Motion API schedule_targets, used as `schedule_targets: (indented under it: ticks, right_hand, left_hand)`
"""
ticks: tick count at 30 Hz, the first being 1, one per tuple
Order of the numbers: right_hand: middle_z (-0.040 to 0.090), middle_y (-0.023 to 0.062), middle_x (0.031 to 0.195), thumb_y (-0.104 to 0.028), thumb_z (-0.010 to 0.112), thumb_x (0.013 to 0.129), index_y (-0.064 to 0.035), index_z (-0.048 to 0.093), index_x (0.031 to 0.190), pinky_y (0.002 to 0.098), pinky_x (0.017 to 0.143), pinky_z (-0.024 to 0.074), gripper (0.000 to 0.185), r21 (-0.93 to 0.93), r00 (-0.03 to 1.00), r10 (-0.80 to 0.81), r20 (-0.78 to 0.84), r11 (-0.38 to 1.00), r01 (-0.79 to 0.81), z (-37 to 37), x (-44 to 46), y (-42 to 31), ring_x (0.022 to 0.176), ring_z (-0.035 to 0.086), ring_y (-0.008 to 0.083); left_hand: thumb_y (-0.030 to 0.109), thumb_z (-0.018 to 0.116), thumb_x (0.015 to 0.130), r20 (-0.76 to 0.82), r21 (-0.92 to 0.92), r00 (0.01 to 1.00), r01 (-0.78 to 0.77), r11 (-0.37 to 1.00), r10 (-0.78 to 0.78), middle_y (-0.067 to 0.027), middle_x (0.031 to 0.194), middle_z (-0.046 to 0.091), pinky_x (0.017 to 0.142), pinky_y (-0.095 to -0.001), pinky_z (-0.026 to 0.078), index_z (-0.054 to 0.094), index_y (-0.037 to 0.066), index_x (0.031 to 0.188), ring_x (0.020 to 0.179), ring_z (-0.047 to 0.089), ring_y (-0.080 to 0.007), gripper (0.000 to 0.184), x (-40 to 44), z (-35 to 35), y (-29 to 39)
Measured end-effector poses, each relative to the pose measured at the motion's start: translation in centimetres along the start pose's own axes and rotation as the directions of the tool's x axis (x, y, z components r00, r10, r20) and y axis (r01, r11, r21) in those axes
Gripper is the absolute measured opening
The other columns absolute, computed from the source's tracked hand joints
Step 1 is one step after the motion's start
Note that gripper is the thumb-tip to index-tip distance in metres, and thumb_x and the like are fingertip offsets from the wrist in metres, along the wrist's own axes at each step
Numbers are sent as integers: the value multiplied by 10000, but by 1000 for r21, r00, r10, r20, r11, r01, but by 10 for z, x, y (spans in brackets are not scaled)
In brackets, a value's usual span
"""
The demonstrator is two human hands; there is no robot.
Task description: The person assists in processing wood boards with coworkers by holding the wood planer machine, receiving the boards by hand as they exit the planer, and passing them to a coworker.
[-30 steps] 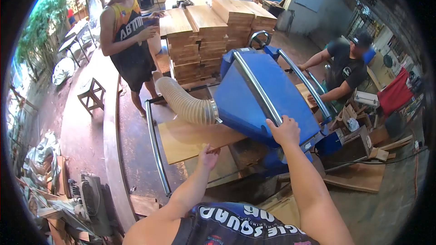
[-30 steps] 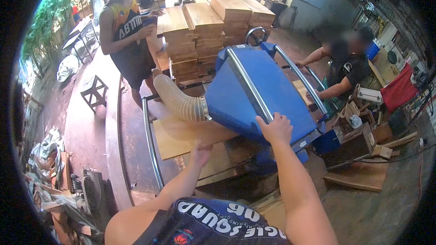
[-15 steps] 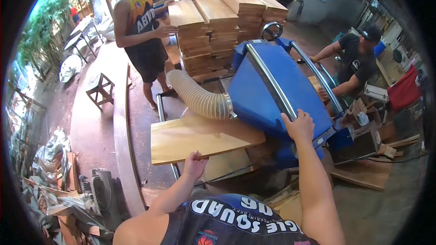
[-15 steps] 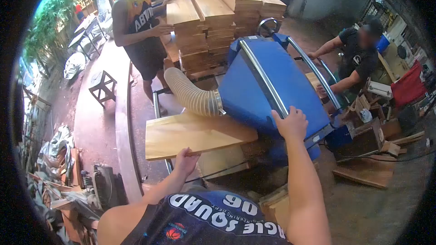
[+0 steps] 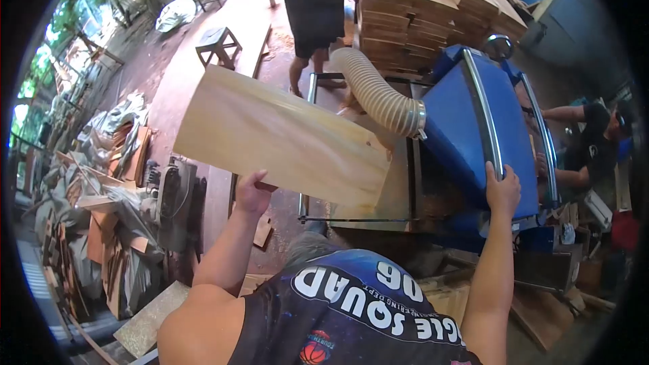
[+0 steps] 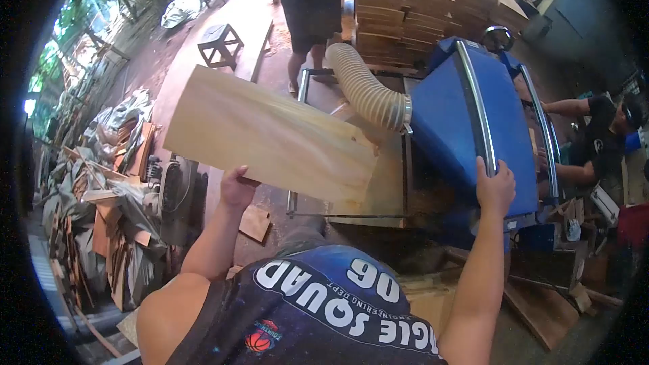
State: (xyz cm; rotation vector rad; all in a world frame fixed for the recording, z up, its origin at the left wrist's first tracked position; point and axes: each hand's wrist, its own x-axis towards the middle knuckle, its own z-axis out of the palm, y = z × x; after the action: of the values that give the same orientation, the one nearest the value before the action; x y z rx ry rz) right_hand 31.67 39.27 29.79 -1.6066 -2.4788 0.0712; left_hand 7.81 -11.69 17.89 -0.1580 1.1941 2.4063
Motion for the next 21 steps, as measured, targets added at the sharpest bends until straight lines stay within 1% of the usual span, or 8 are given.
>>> schedule_targets:
  ticks: [1,4,7,10,13,16,19,21]
  right_hand:
    - [581,202,1477,-722,603,936,-69,600,1448,522,1155,409,830,-4,1000,-8,-6,1000,8,2,1,2,1389,528,386]
    - [584,199,1475,-717,591,952,-68,605,1442,527,1152,411,814,0,1000,-16,-11,1000,16,5,1,6,1389,528,387]
    - [579,202,1482,-712,577,965,-70,601,1445,536,1152,408,803,45,1000,-2,-26,999,4,9,6,10,1390,528,394]
    - [572,206,1491,-714,577,965,-72,595,1455,532,1157,405,808,38,999,39,-29,999,-38,7,4,6,1399,522,397]
    - [562,206,1501,-719,569,966,-74,587,1463,525,1165,400,815,24,998,50,-27,998,-50,14,11,12,1409,513,396]
    - [553,202,1512,-730,556,967,-73,583,1467,517,1167,404,826,19,995,93,-39,996,-92,13,11,8,1407,517,394]
    - [546,202,1518,-733,553,967,-84,576,1479,515,1164,410,828,-14,992,107,-64,994,-108,23,18,17,1407,516,393]
    - [550,207,1510,-736,557,963,-83,573,1481,514,1161,414,834,-29,989,133,-61,990,-135,23,16,12,1401,518,396]
  left_hand:
    - [145,612,889,-12,-22,999,-34,999,34,-114,1298,690,989,-474,573,566,52,1405,1188,686,-288,527,-4,-4,12]
    - [145,605,882,180,-169,976,-96,981,126,-120,1305,690,1026,-467,572,577,51,1398,1217,684,-296,525,4,-50,34]
    - [135,599,856,23,-215,972,-223,951,233,-120,1304,689,1026,-469,574,593,45,1381,1204,687,-303,532,2,-47,65]
    - [131,595,816,-44,-262,954,-296,918,295,-121,1299,691,1022,-468,575,606,35,1362,1203,686,-301,555,5,-36,93]
    - [139,598,779,-143,-247,927,-372,895,346,-115,1290,694,1016,-465,579,602,42,1375,1199,686,-297,604,18,-25,120]
    - [150,599,762,-129,-285,920,-393,874,371,-110,1275,698,1010,-468,582,611,49,1368,1197,685,-297,615,49,-31,136]
    - [147,600,751,-244,-341,901,-425,838,358,-105,1253,703,1000,-471,585,638,57,1331,1172,692,-296,588,85,-29,144]
    - [141,600,741,-245,-348,900,-429,833,361,-105,1234,710,995,-470,585,654,56,1302,1148,699,-296,570,105,-18,151]
